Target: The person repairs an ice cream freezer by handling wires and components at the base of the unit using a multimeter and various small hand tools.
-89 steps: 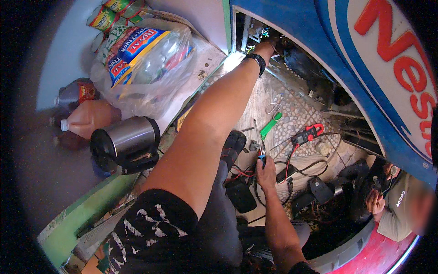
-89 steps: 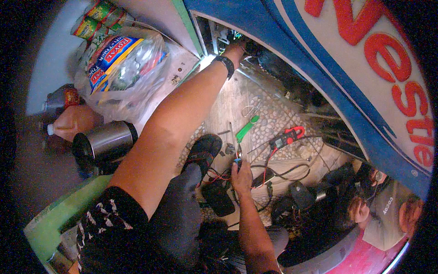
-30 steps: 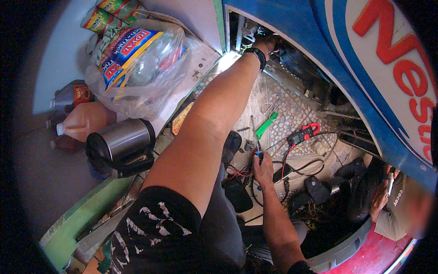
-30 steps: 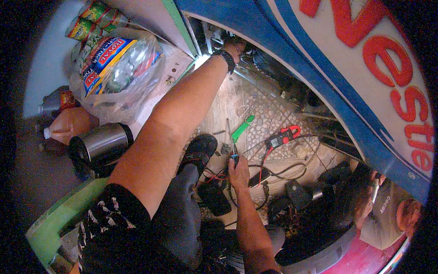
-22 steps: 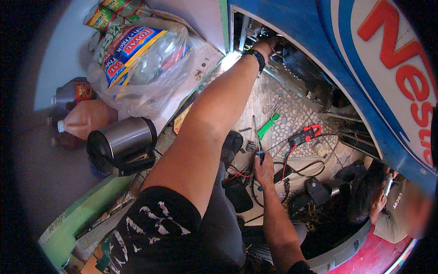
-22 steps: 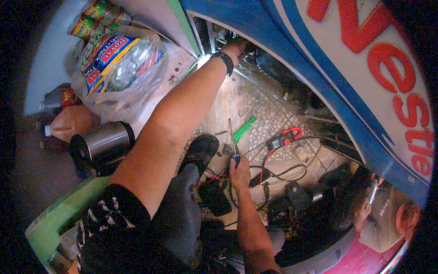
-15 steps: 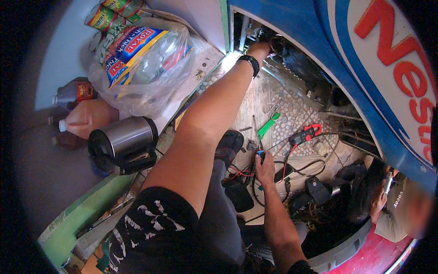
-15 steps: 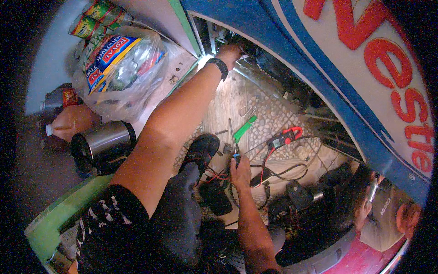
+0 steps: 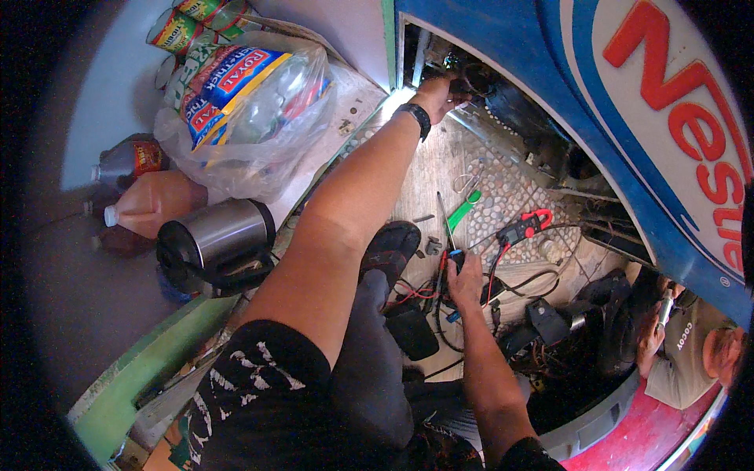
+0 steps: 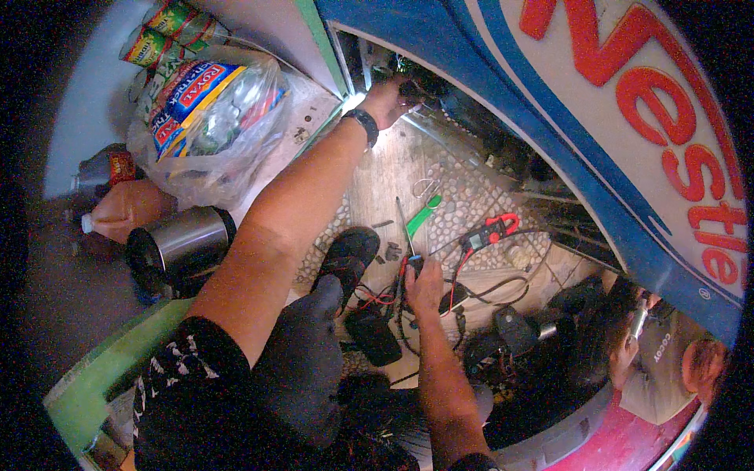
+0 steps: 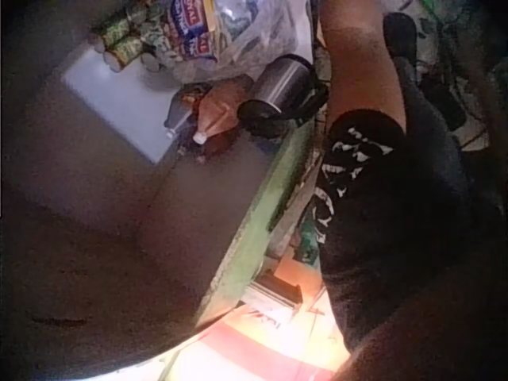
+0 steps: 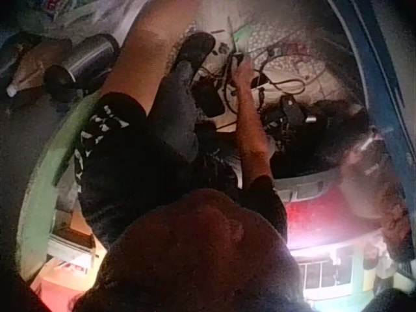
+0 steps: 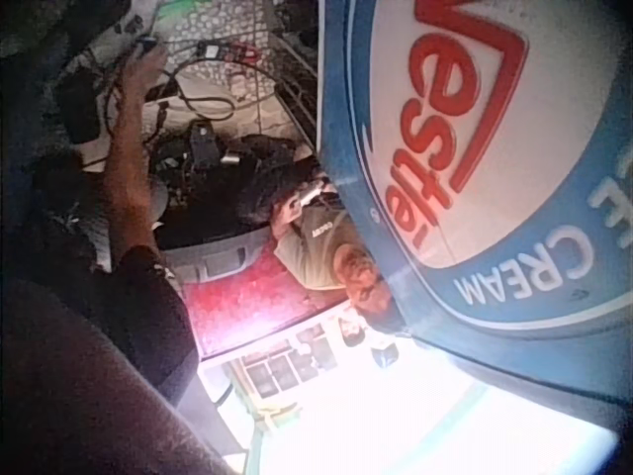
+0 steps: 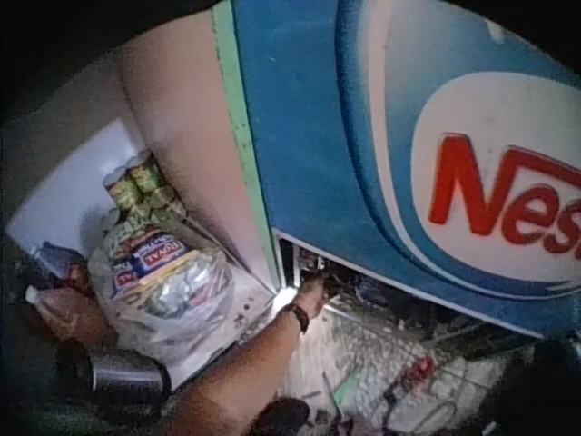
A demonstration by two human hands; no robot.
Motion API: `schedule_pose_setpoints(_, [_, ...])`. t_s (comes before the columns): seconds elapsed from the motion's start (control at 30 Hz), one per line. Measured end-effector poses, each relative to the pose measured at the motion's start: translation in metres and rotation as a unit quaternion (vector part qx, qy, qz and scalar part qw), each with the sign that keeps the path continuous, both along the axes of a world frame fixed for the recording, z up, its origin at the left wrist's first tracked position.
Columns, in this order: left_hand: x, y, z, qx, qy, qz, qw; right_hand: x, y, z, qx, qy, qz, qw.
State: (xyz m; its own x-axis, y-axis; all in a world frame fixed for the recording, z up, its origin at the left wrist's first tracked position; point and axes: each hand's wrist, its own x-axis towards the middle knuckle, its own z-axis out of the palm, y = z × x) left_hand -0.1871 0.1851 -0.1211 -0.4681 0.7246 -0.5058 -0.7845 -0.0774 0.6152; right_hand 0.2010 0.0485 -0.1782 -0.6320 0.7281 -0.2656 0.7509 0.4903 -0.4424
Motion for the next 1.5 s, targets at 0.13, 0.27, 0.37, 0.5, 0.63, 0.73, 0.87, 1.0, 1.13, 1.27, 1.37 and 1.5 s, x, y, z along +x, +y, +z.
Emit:
schedule_pose_setpoints(0.13, [-0.001,-0.009,-0.004,0.036,-0.032,-0.003,0.999,-0.005,0.004,0.008,-0.004,-0.008,0.005,1.0])
schedule_pose_setpoints(0.27, [0.008,0.0,-0.011,0.064,-0.015,0.006,0.998,-0.002,0.006,0.002,-0.005,-0.004,0.004,1.0])
schedule_pose_setpoints(0.37, [0.008,-0.002,-0.013,0.07,0.015,-0.005,0.997,-0.003,0.004,-0.001,0.017,0.006,0.017,1.0])
schedule_pose_setpoints(0.5, [0.004,-0.005,-0.015,0.043,0.031,-0.021,0.998,-0.004,0.001,-0.004,0.029,0.01,0.014,0.999])
schedule_pose_setpoints(0.63, [0.005,-0.006,-0.002,0.015,0.075,-0.033,0.997,-0.004,0.005,-0.005,0.03,0.022,0.026,0.999])
schedule_pose_setpoints(0.73, [0.004,-0.006,-0.005,-0.06,0.19,-0.045,0.979,-0.008,0.006,-0.005,0.021,0.018,0.025,0.999])
schedule_pose_setpoints(0.87, [0.007,-0.015,-0.002,-0.026,0.407,-0.099,0.908,-0.005,0.014,-0.013,0.04,0.058,0.033,0.997])
schedule_pose_setpoints(1.0, [0.022,-0.002,0.014,0.051,0.06,-0.007,0.997,0.001,0.014,-0.015,0.038,0.027,0.016,0.999])
schedule_pose_setpoints(1.13, [-0.012,-0.006,-0.021,-0.058,0.546,-0.126,0.826,-0.008,0.004,-0.011,0.024,0.017,0.021,0.999])
schedule_pose_setpoints(1.27, [-0.005,0.004,-0.016,-0.127,0.608,-0.167,0.766,-0.003,0.008,-0.019,0.05,-0.001,0.02,0.999])
schedule_pose_setpoints(1.37, [0.002,-0.002,-0.022,-0.116,0.544,-0.15,0.817,-0.001,0.009,-0.021,0.046,0.001,0.017,0.999])
schedule_pose_setpoints(1.5, [0.005,-0.025,-0.031,-0.024,0.593,-0.071,0.802,-0.01,0.008,-0.005,0.001,0.014,0.011,1.0])
